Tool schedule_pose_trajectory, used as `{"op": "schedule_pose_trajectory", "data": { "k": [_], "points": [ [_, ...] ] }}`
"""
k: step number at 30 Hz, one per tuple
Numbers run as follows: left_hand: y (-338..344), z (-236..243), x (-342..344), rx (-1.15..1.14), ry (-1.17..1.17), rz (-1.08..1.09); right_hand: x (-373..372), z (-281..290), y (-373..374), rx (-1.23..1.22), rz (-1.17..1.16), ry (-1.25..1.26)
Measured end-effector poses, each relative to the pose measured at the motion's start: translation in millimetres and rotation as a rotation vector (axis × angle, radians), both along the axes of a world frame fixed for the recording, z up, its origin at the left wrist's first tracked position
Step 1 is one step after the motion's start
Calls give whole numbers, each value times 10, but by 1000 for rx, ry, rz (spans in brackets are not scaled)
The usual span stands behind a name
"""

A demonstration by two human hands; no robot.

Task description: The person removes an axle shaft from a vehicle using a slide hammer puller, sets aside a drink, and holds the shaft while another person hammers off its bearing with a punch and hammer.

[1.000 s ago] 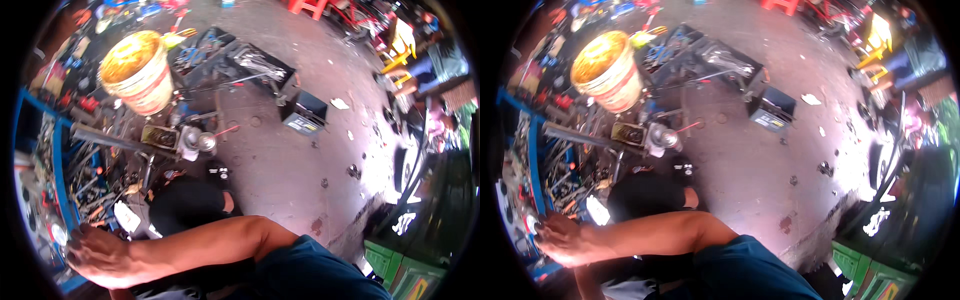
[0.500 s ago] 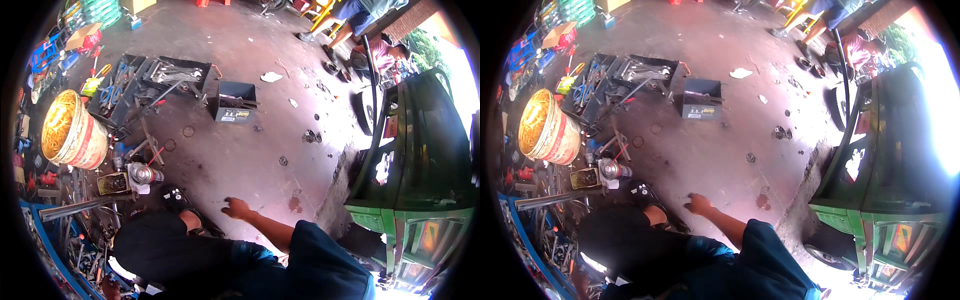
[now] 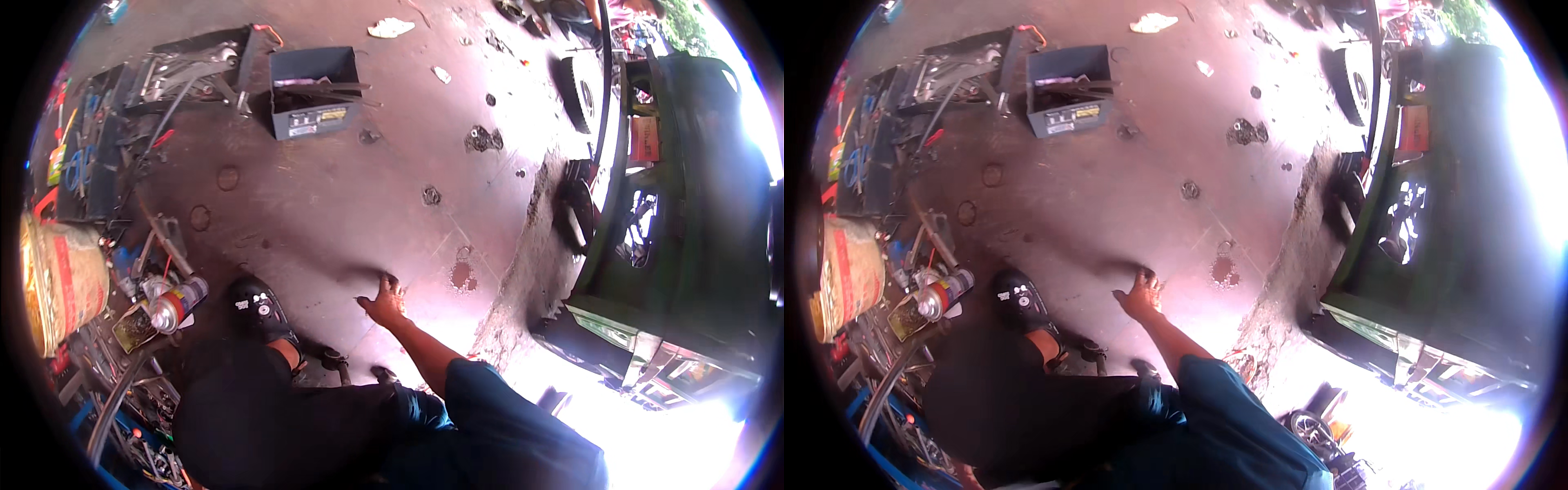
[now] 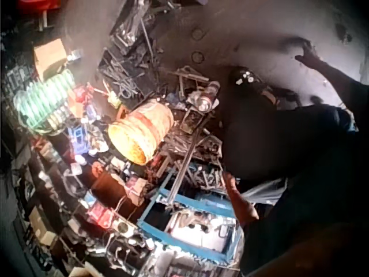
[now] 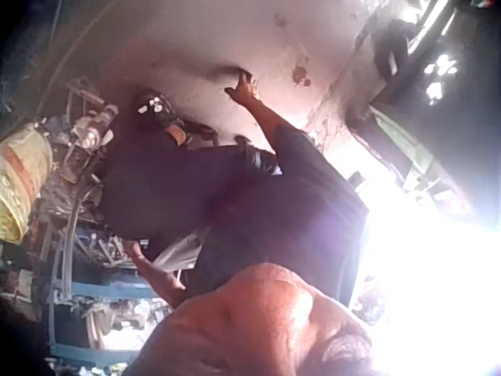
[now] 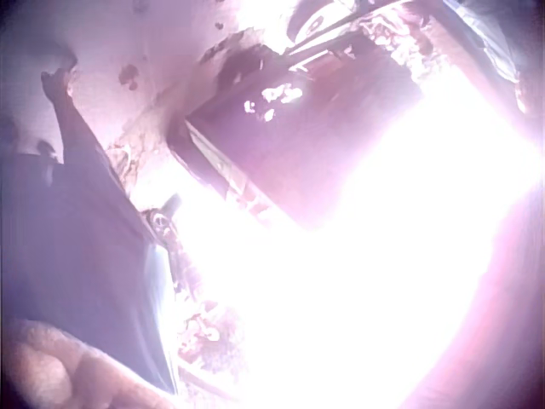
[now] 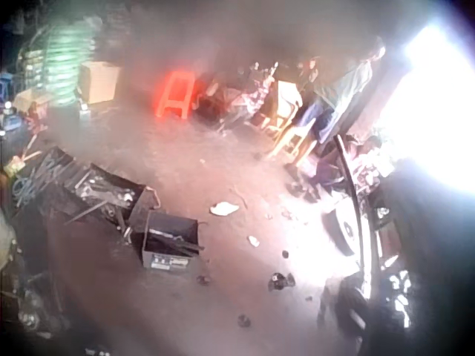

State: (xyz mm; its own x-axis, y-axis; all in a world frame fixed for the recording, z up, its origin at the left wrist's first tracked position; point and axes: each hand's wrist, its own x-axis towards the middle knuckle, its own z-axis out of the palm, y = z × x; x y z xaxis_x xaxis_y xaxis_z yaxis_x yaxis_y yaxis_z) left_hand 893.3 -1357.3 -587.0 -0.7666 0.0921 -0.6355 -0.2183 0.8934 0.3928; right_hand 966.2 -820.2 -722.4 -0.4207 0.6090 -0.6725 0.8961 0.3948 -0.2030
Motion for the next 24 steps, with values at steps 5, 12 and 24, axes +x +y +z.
{"op": "schedule_pose_trajectory", "data": {
  "k": [5,12,24],
  "points": [
    [1605,-598,-277,119,-177,-141,-82,-3,-210,-18,-74,-36],
    [2991,-1082,-477,220,-279,-250,-170,-5,-346,-21,-145,-55],
    [2948,-1404,-356,115,-447,-285,-219,-37,-426,113,-94,-105]
  ]
}}
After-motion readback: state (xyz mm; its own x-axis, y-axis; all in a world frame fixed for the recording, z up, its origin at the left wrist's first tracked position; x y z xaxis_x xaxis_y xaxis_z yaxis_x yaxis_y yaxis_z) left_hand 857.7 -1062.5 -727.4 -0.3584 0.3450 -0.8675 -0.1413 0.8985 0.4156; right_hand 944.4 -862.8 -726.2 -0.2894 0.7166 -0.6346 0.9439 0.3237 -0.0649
